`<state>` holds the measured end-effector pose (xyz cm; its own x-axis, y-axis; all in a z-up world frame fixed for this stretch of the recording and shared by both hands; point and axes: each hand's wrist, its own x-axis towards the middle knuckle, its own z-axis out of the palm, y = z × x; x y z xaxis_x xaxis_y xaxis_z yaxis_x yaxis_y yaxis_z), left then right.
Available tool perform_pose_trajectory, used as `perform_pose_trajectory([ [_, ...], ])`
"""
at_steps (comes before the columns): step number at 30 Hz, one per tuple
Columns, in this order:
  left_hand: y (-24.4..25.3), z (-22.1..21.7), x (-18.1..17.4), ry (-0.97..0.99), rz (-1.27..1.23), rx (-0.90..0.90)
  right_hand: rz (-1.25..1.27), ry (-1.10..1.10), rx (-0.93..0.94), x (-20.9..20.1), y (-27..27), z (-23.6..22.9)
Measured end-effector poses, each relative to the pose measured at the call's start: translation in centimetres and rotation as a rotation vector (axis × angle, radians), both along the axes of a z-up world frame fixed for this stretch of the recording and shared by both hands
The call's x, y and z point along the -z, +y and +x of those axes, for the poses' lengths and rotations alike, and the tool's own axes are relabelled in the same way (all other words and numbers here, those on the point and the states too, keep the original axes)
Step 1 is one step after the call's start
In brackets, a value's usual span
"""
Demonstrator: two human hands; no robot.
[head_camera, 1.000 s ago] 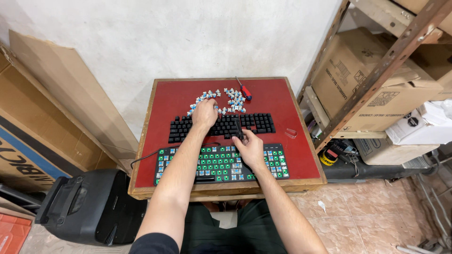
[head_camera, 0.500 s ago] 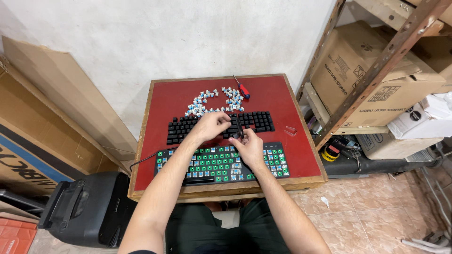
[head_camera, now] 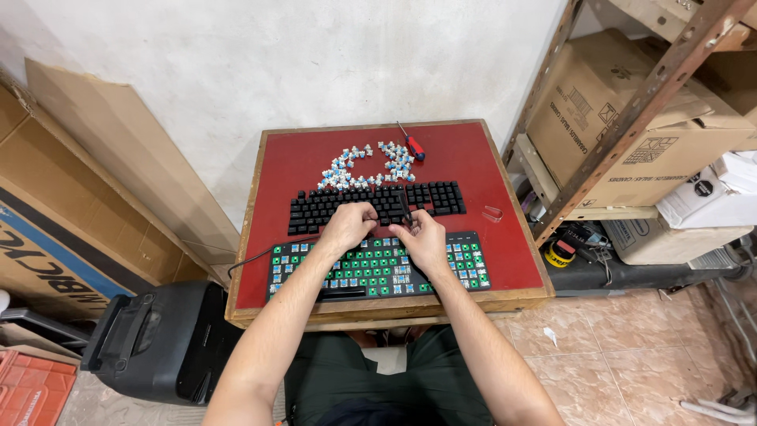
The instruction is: The person uses a keycap puller to remove keycaps from a mechanical keyboard and places them on the table. They then pick up switches from a pile and insert them into the keyboard's PCB one by one.
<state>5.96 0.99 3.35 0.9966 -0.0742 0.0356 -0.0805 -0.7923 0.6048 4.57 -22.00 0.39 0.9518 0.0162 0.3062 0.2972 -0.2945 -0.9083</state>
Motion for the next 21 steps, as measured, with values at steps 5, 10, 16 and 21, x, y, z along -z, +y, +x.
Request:
perform_pose_trajectory([
  [5,-0.2,1.6,2.1,0.026,0.111,-0.03,0.004,0.013,0.008,0.0,0.0,0.1],
  [10,-0.2,2.1,2.7,0.069,0.118,-0.102,0.008,0.032,0.013,0.2,0.0,0.1],
  [16,-0.7,0.6,0.6,0.042,0.039,-0.08,0.019,0.006,0.009,0.0,0.1,0.0],
  [21,-0.9,0.9,0.8,0.016,0.028,-0.088,0.022,0.008,0.014,-0.1,0.2,0.0],
])
